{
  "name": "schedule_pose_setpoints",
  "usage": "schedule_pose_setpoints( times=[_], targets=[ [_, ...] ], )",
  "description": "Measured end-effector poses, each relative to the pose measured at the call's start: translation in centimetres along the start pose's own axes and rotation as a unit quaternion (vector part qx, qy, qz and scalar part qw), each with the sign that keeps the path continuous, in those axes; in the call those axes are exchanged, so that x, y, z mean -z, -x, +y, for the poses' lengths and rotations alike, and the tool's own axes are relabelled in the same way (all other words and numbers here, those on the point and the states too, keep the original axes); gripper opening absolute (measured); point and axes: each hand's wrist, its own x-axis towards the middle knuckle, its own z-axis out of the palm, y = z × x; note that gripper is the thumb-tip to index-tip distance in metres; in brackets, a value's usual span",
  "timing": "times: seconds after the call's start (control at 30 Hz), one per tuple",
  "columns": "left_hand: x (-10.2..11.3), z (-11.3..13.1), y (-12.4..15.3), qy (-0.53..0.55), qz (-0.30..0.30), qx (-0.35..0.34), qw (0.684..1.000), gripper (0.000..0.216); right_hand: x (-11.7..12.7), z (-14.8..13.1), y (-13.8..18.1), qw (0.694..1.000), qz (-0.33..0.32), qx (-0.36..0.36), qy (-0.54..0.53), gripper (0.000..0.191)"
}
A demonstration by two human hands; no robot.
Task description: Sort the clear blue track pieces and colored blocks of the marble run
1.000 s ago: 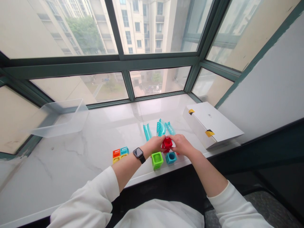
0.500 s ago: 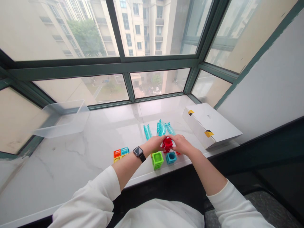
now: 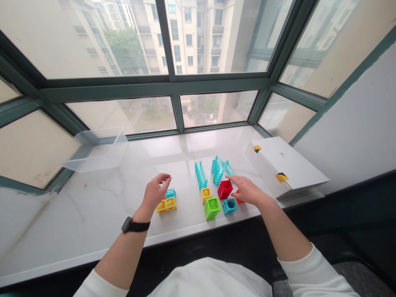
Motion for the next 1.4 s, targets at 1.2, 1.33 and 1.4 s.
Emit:
schedule_pose_setpoints(
  times=[1.2,1.33,1.4],
  targets=[
    [-4.5,-9.2,4.3,-0.017,-0.026,0.040,0.999,0.025,-15.9,-21.2,-7.0,0.997,-0.079,0.010,0.001,0.020],
    [-4.4,-9.2,4.3,-0.013,-0.030,0.035,0.999,0.025,-15.4,-20.8,-6.3,0.997,-0.075,0.006,0.001,0.015],
    [-4.4,-9.1,4.2,-0.012,-0.030,0.036,0.999,0.026,-14.7,-20.8,-5.7,0.998,-0.068,0.009,-0.002,0.014]
  ],
)
